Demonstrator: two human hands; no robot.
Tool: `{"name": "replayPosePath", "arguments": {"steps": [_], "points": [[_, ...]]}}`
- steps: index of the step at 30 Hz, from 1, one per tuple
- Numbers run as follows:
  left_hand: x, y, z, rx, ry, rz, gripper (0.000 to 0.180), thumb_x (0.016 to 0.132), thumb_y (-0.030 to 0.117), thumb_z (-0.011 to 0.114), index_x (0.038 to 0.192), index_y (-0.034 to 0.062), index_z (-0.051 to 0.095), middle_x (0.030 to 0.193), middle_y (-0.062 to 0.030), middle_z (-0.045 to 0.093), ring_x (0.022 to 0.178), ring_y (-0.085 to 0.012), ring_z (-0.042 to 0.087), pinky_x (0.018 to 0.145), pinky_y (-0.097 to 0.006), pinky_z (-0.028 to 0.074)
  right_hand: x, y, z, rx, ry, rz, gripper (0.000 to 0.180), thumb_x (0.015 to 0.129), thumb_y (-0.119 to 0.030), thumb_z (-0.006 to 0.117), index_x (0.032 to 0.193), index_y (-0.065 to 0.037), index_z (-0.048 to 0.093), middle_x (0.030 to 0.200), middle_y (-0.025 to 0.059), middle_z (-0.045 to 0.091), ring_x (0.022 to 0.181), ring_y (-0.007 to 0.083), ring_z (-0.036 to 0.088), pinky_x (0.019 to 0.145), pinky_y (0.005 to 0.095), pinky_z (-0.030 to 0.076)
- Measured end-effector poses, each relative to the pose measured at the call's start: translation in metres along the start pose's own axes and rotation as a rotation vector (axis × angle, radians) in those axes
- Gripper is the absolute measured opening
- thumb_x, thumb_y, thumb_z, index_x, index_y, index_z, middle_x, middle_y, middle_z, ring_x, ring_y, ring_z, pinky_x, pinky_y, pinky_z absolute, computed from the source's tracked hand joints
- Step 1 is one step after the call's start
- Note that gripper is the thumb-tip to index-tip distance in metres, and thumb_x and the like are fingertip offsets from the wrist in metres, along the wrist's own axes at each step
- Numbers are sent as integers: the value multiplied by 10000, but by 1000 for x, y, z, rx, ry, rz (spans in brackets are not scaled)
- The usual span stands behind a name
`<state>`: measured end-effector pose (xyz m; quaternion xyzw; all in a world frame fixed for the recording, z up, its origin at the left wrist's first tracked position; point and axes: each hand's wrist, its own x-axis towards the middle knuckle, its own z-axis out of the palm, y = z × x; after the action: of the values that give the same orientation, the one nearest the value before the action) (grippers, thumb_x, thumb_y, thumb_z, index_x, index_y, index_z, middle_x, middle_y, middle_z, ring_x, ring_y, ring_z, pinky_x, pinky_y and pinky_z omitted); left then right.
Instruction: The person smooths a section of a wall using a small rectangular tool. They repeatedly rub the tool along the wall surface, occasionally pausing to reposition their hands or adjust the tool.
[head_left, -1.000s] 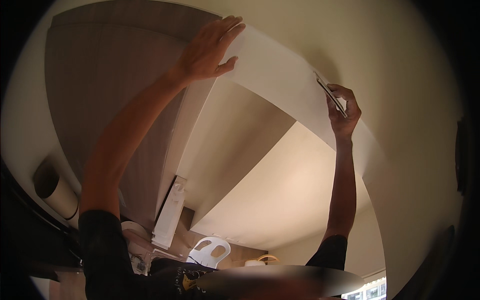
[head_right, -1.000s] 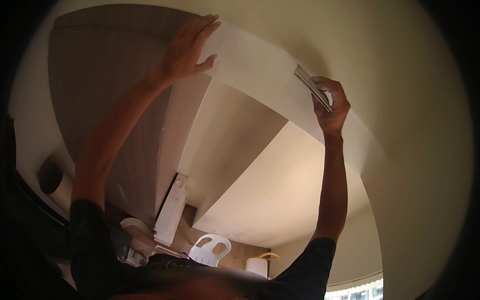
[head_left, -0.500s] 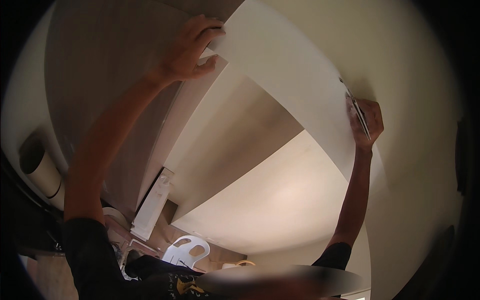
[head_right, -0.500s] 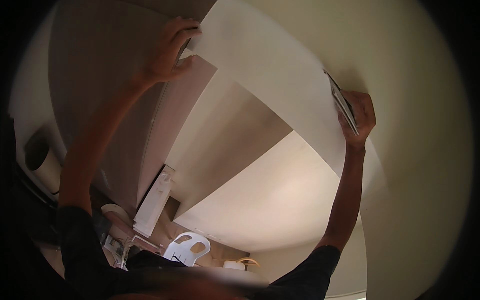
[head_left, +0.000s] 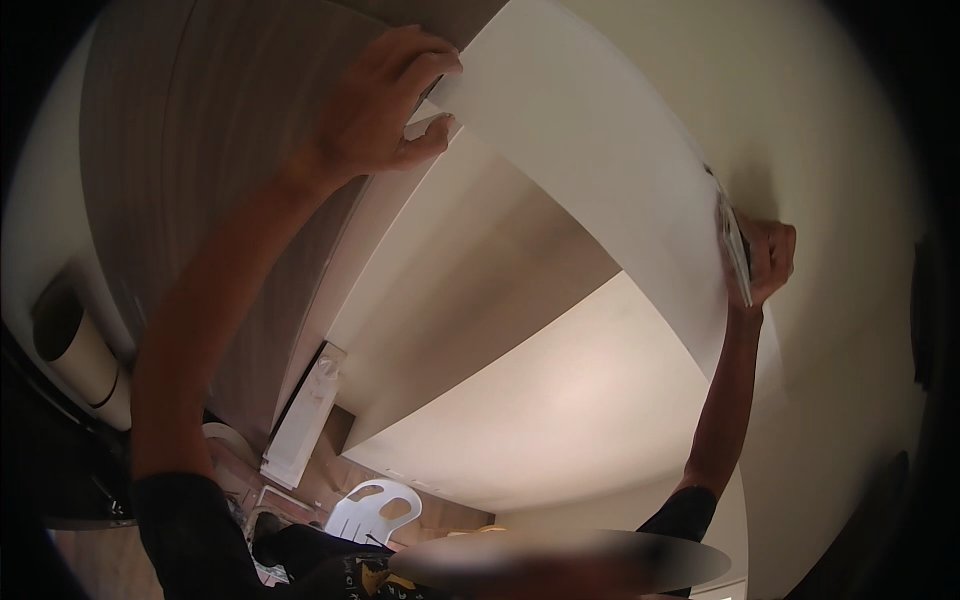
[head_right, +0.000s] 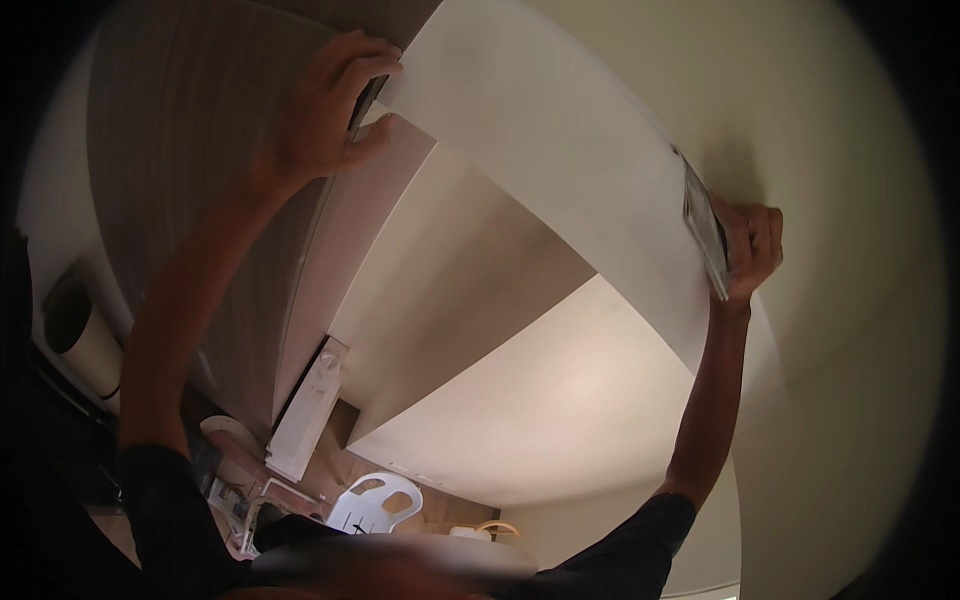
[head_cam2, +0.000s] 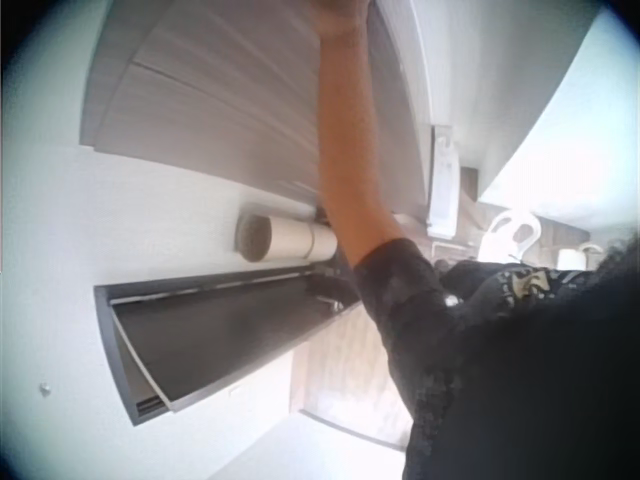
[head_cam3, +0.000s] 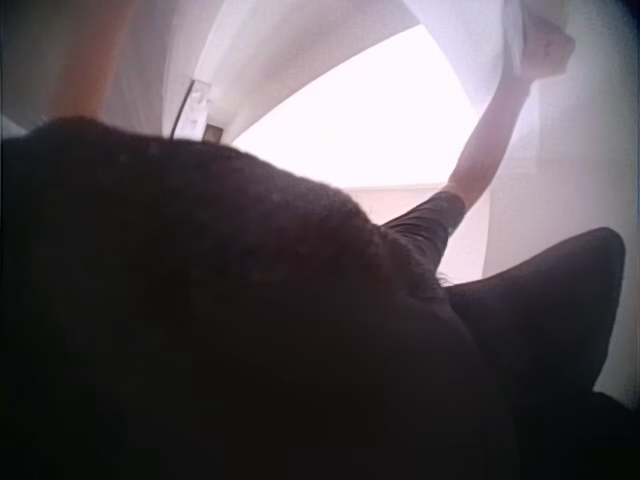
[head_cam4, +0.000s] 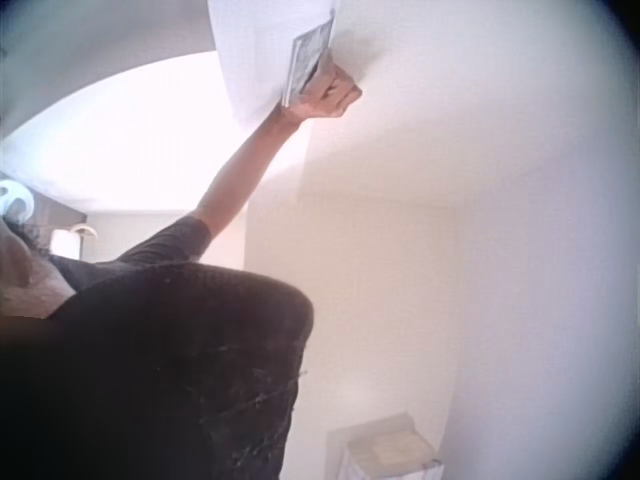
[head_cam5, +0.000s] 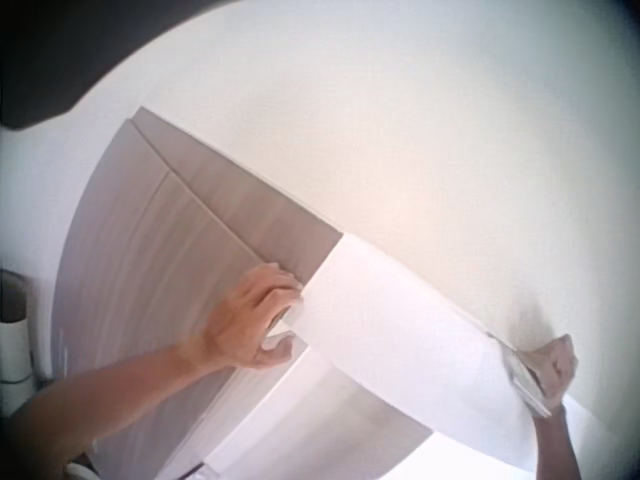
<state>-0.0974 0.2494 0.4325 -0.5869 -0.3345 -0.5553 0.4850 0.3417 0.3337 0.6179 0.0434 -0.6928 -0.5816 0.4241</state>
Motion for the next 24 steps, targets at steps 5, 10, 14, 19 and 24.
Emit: {"name": "replayPosePath", "arguments": {"steps": [5,10,14,19,24], "points": [[-8,-11,5,-45,10,-1,582,773,91,788,1321,72,590,1342,-110,646,1325,-366,551,1179,-518,432,93,-55,79,38,-65,-11,322,789,-239,692,1095,-181,771,977,23,651,894,268,609,700,406,555],[-6,-23,-5,-8,-31,51,617,763,84,796,1340,69,579,1370,-113,646,1330,-375,554,1184,-521,430,43,-23,34,-95,-37,-16,298,735,-227,768,1028,-210,816,946,-14,693,874,241,586,745,366,560],[-8,-13,2,-55,-4,31,626,757,74,799,1341,64,575,1369,-110,655,1335,-375,555,1183,-513,435,-12,-5,8,-195,28,28,300,717,-209,798,1015,-215,828,895,-25,679,880,222,567,775,353,540],[-11,-19,0,-6,1,45,624,764,62,803,1341,63,565,1356,-103,669,1317,-370,581,1172,-512,450,87,-55,61,-38,-63,-54,324,761,-221,691,1058,-189,819,890,-1,617,853,227,554,770,364,520],[-4,-24,-8,-26,-3,51,619,759,61,817,1326,68,567,1348,-102,675,1283,-357,615,1188,-529,449,23,-16,19,-119,-30,3,334,758,-235,734,1075,-197,831,847,5,583,807,226,535,716,363,518]]}}
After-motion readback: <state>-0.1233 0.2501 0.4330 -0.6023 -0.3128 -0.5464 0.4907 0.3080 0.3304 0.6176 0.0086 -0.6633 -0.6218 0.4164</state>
